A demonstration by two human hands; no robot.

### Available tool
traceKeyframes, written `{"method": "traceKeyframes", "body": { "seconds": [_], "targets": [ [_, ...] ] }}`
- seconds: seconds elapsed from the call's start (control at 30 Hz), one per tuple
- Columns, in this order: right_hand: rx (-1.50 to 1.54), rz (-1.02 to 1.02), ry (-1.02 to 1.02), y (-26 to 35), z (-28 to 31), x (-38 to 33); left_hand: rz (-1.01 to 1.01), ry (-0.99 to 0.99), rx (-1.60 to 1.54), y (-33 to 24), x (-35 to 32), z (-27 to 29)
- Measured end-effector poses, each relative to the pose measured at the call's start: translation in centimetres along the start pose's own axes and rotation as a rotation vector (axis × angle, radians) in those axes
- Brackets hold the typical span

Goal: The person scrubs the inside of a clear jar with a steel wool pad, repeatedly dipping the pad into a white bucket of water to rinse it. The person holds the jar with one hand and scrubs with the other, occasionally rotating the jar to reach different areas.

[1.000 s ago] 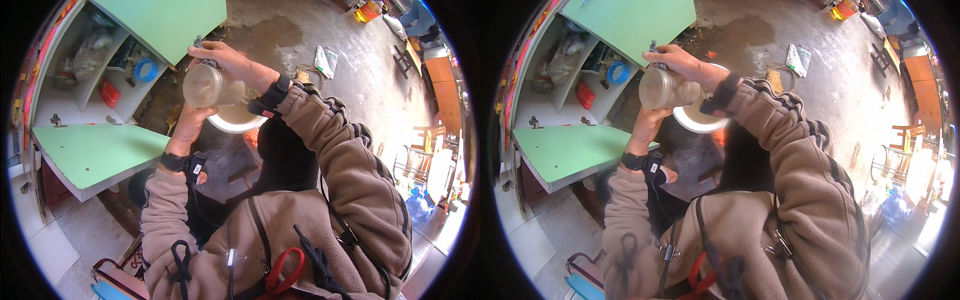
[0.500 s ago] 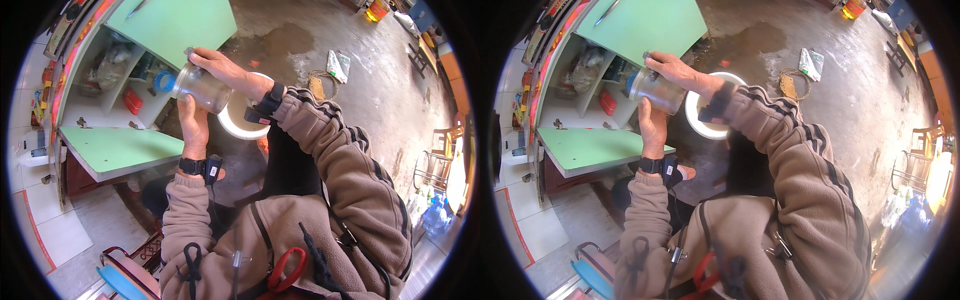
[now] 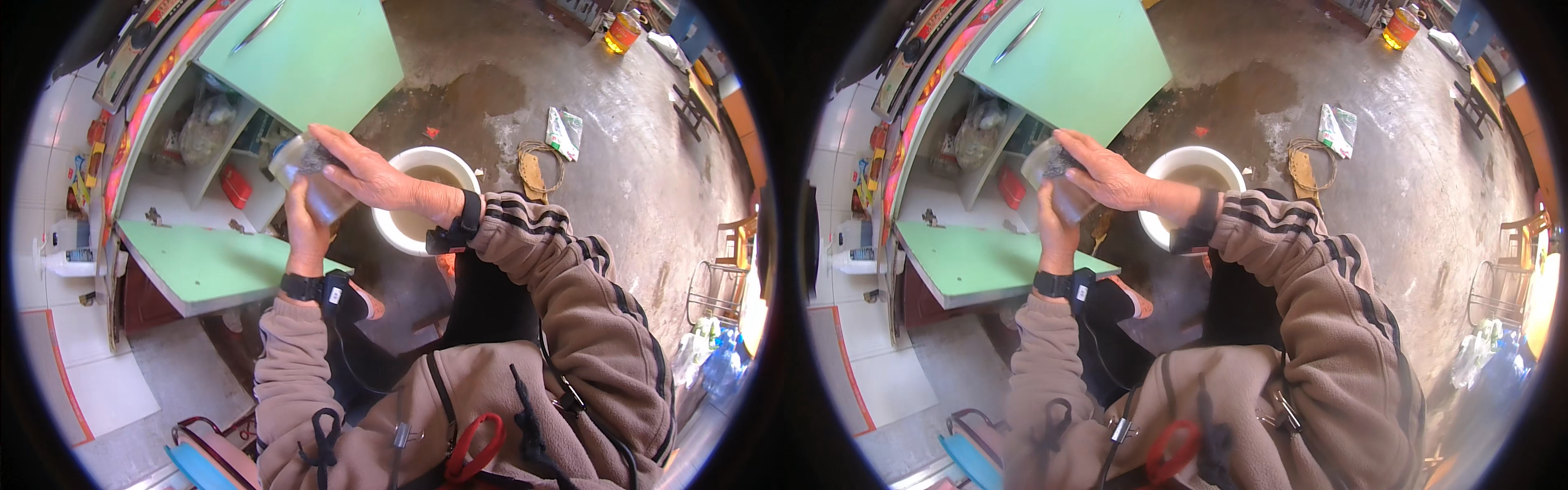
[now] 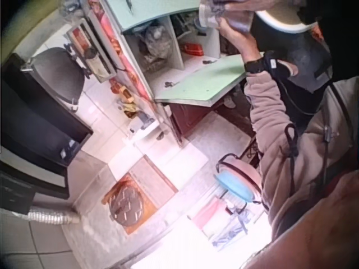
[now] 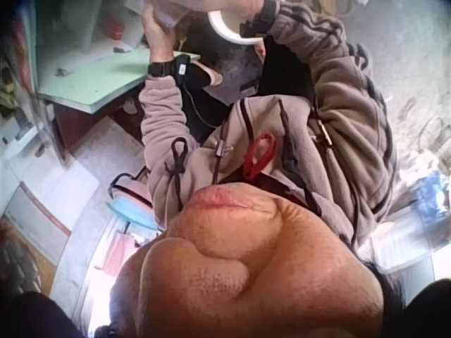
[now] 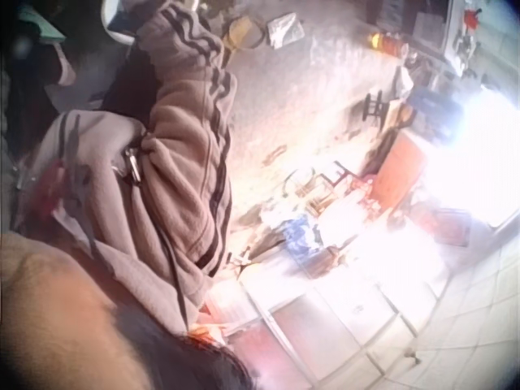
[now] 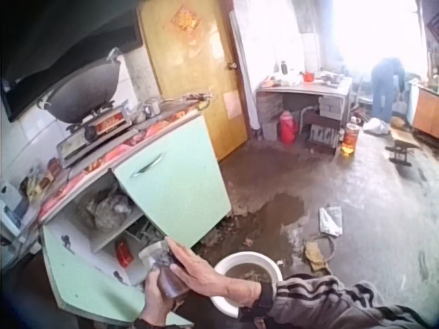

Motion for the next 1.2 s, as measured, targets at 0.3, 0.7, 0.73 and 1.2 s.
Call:
{"method": "traceKeyframes", "body": {
  "seconds": [0.3, 0.7, 0.73, 1.2],
  "targets": [
    [0.043, 0.094, -0.104, -0.8, -1.3, 0.6, -0.018, 0.076, -0.111, -0.9, 3.8, 2.2],
    [-0.226, 0.310, -0.071, -1.7, -3.3, 2.8, -0.033, 0.149, -0.122, -0.3, 5.6, 3.2],
    [-0.201, 0.238, -0.105, -1.8, -3.5, 2.8, -0.036, 0.107, -0.103, -0.4, 5.7, 3.3],
    [-0.204, 0.239, -0.085, -2.4, -4.3, 2.3, -0.055, 0.079, -0.043, 1.0, 6.6, 4.4]
  ]
}}
Point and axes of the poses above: each hand's wrist, its own x-axis towards the middle knuckle, its own z-axis out of the back of the hand, y = z × x, the point moved 1 cm from there along x, towards the middle knuckle, and after that the axes turned 12 degrees about z, right-handed, at the moved point
